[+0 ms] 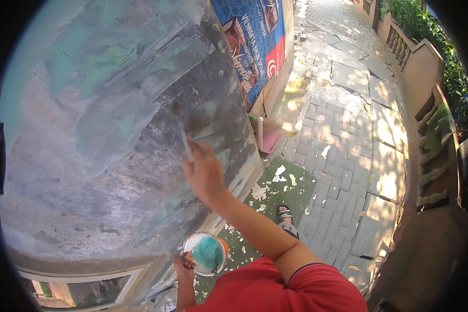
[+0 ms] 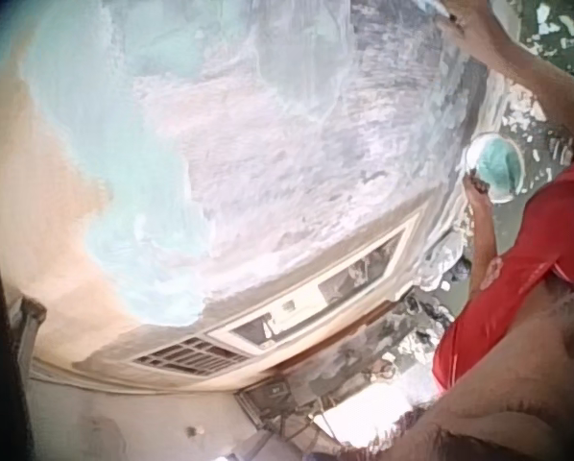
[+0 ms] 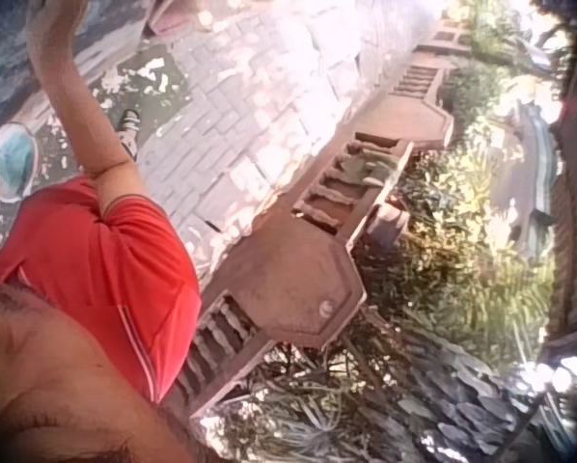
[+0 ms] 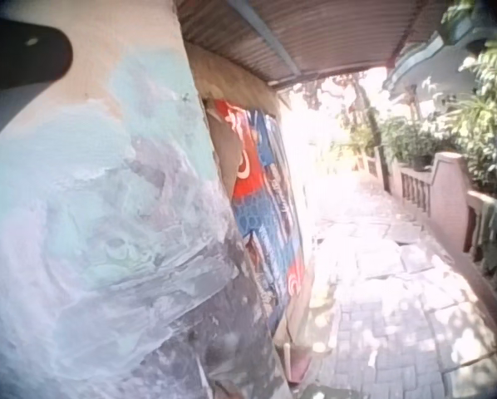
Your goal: The person patches a wall by scooping green putty from a bucket with a putty knife and spreading it over damaged areas on the exterior surface.
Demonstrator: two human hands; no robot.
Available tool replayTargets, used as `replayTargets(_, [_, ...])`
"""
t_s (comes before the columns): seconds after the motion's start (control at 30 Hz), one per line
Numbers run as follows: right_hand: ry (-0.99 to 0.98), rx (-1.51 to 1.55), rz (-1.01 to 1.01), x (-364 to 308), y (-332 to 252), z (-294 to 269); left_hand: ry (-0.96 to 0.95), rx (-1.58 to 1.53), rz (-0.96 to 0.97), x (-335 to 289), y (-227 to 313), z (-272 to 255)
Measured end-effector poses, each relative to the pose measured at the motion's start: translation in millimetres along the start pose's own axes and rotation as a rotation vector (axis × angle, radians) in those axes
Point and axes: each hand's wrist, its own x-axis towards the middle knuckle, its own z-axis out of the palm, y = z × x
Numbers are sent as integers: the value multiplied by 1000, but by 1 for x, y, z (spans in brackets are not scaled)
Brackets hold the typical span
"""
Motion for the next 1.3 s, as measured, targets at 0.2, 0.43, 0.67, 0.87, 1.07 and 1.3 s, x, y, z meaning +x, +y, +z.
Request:
replayTargets(0.2, [205, -334, 125, 93, 117, -19, 21, -25, 10, -2, -8, 2])
replayTargets(0.43, [-73, -121, 39, 24, 17, 48, 130, -23, 50, -12, -8, -1])
replayTargets(0.67, [77, -123, -33, 53, 64, -42, 193, -64, 72, -32, 3, 17])
replayTargets(0.87, [203, -280, -28, 118, 115, -24, 189, -64, 64, -41, 0, 40])
replayTargets(1.07, [-98, -11, -100, 17, 12, 27, 86, -71, 64, -31, -7, 26])
replayTargets(1.3, [210, -309, 7, 81, 98, -43, 26, -46, 10, -23, -3, 31])
